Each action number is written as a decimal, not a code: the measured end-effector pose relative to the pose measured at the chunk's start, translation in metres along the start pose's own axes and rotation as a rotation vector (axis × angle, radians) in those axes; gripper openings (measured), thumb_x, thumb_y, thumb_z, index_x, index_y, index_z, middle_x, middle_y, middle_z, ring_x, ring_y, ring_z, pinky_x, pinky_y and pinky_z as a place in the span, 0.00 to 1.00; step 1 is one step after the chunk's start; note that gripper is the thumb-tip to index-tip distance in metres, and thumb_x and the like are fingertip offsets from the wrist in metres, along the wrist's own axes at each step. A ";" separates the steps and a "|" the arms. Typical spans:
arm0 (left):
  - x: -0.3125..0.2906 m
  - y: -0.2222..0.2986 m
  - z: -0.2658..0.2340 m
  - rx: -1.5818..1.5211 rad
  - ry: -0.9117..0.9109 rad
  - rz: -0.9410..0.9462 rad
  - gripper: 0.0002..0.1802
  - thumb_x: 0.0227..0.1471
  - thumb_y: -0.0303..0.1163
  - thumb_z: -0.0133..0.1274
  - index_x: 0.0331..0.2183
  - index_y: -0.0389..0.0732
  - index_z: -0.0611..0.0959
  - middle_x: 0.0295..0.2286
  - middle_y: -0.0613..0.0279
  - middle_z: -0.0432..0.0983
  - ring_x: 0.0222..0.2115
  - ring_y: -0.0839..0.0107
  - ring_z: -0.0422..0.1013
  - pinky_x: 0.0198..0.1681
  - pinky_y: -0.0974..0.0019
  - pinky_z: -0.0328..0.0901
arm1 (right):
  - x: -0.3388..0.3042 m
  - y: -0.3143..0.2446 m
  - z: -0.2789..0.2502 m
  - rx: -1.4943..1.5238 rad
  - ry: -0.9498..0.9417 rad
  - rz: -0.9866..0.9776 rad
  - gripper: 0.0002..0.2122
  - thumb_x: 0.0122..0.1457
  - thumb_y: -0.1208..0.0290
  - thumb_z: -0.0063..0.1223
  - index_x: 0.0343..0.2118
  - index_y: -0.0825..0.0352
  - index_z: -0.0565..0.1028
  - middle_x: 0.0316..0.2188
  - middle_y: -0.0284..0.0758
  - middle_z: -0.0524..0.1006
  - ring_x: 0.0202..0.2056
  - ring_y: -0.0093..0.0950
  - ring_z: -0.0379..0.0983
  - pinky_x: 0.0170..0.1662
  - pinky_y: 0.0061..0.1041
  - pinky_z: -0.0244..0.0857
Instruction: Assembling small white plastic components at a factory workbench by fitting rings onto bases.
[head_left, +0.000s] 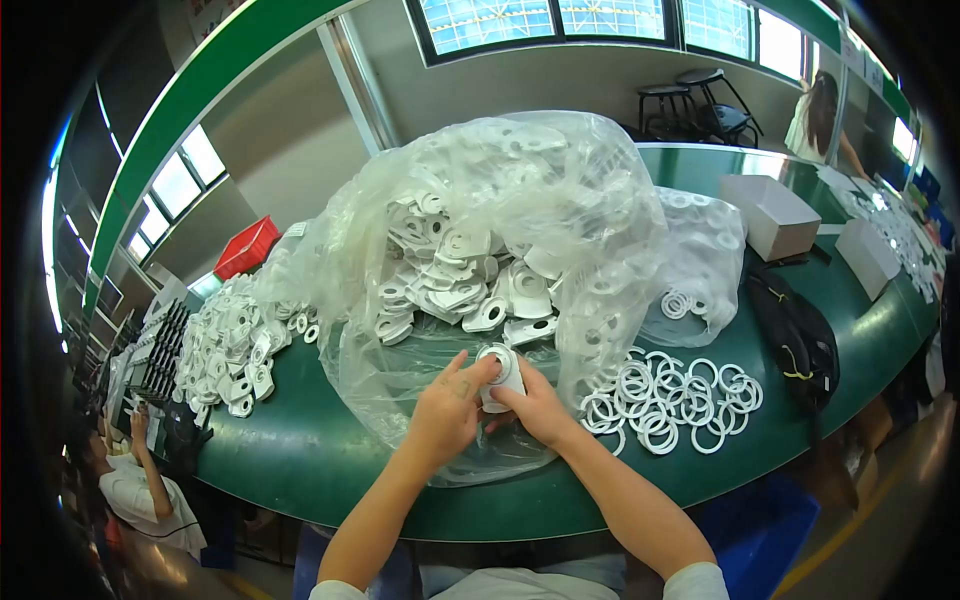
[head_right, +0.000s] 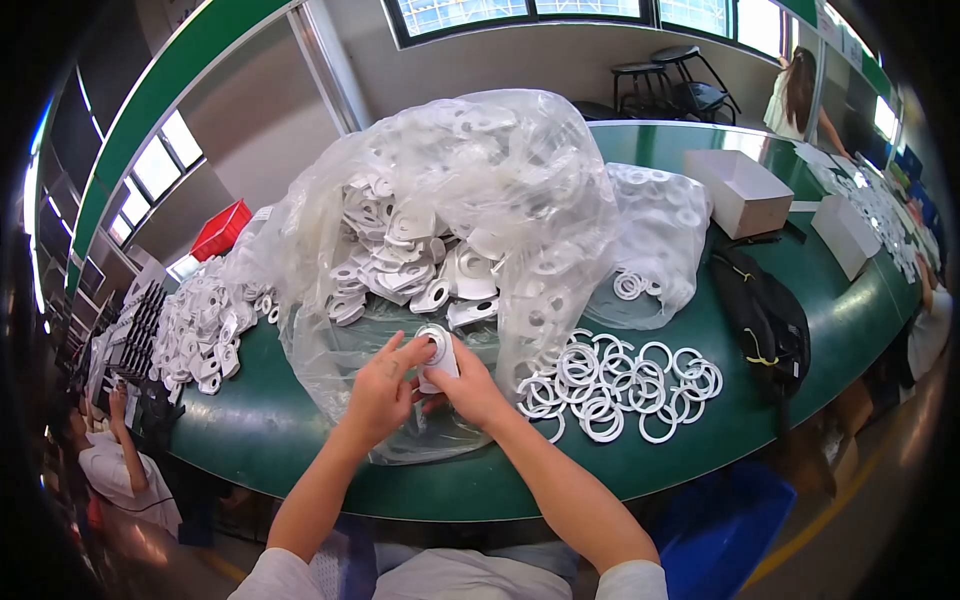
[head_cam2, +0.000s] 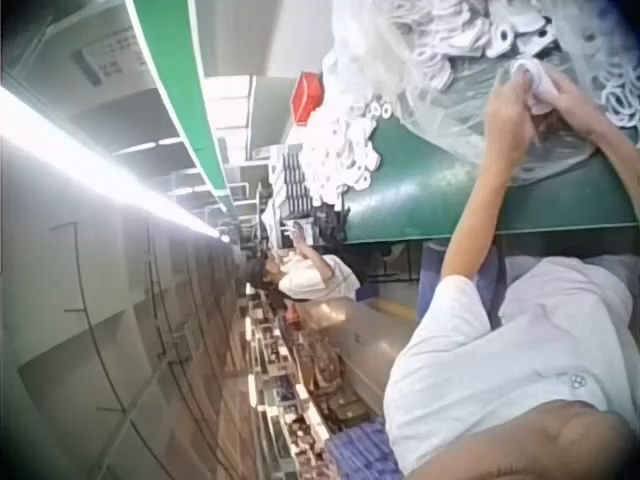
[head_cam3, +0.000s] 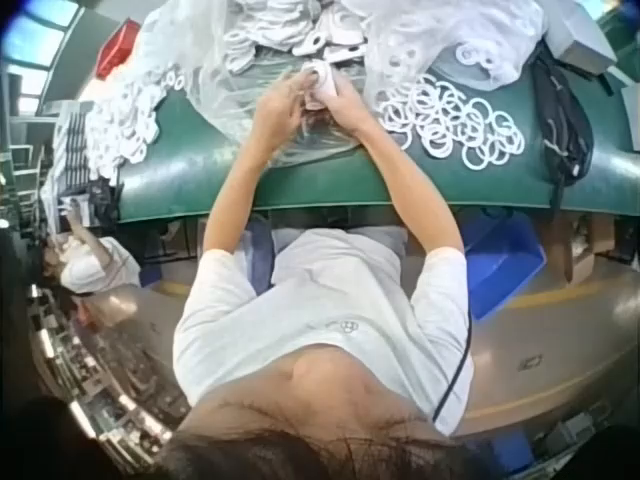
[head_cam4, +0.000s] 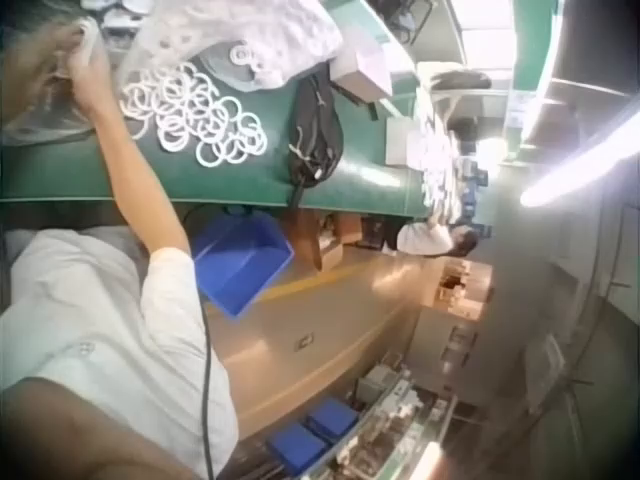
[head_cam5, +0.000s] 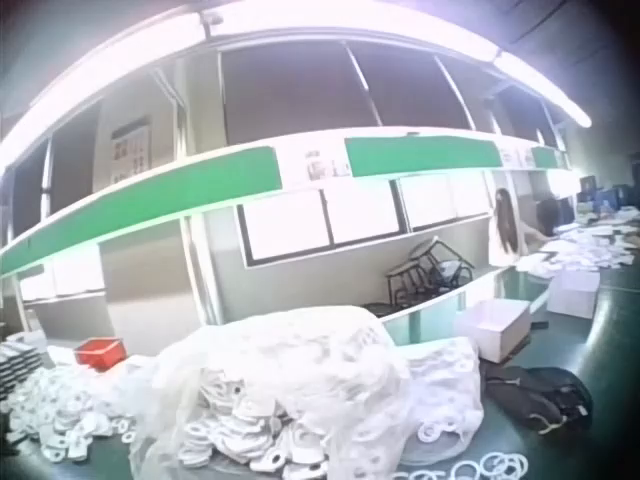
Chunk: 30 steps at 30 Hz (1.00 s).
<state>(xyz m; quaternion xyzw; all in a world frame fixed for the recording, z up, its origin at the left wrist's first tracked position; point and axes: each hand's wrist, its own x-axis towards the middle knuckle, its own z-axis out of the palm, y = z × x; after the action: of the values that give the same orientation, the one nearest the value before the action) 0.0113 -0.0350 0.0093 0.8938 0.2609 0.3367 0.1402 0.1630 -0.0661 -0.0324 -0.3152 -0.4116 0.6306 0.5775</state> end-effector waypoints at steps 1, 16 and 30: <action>-0.001 0.000 0.003 -0.011 0.008 0.016 0.32 0.33 0.10 0.43 0.45 0.39 0.75 0.42 0.54 0.74 0.45 0.51 0.70 0.55 0.51 0.60 | -0.002 -0.001 -0.001 0.028 0.031 0.004 0.17 0.59 0.73 0.46 0.52 0.62 0.62 0.40 0.33 0.72 0.33 0.27 0.75 0.28 0.25 0.74; 0.038 0.069 0.023 -0.055 -0.047 0.164 0.12 0.38 0.20 0.55 0.32 0.38 0.82 0.32 0.55 0.76 0.34 0.57 0.73 0.36 0.61 0.68 | 0.011 0.018 -0.007 -0.138 0.036 -0.029 0.15 0.61 0.69 0.46 0.49 0.65 0.64 0.31 0.39 0.77 0.27 0.26 0.76 0.28 0.25 0.70; 0.071 0.056 0.093 -0.043 -0.241 -0.036 0.12 0.43 0.22 0.52 0.34 0.39 0.82 0.29 0.54 0.72 0.30 0.54 0.71 0.33 0.58 0.66 | 0.006 0.010 -0.006 -0.020 -0.036 0.068 0.12 0.61 0.69 0.46 0.45 0.66 0.64 0.28 0.37 0.77 0.26 0.24 0.74 0.26 0.23 0.66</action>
<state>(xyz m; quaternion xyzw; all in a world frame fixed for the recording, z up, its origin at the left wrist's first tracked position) 0.1399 -0.0481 0.0027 0.9197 0.2511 0.2298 0.1956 0.1631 -0.0595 -0.0434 -0.3235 -0.4173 0.6512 0.5452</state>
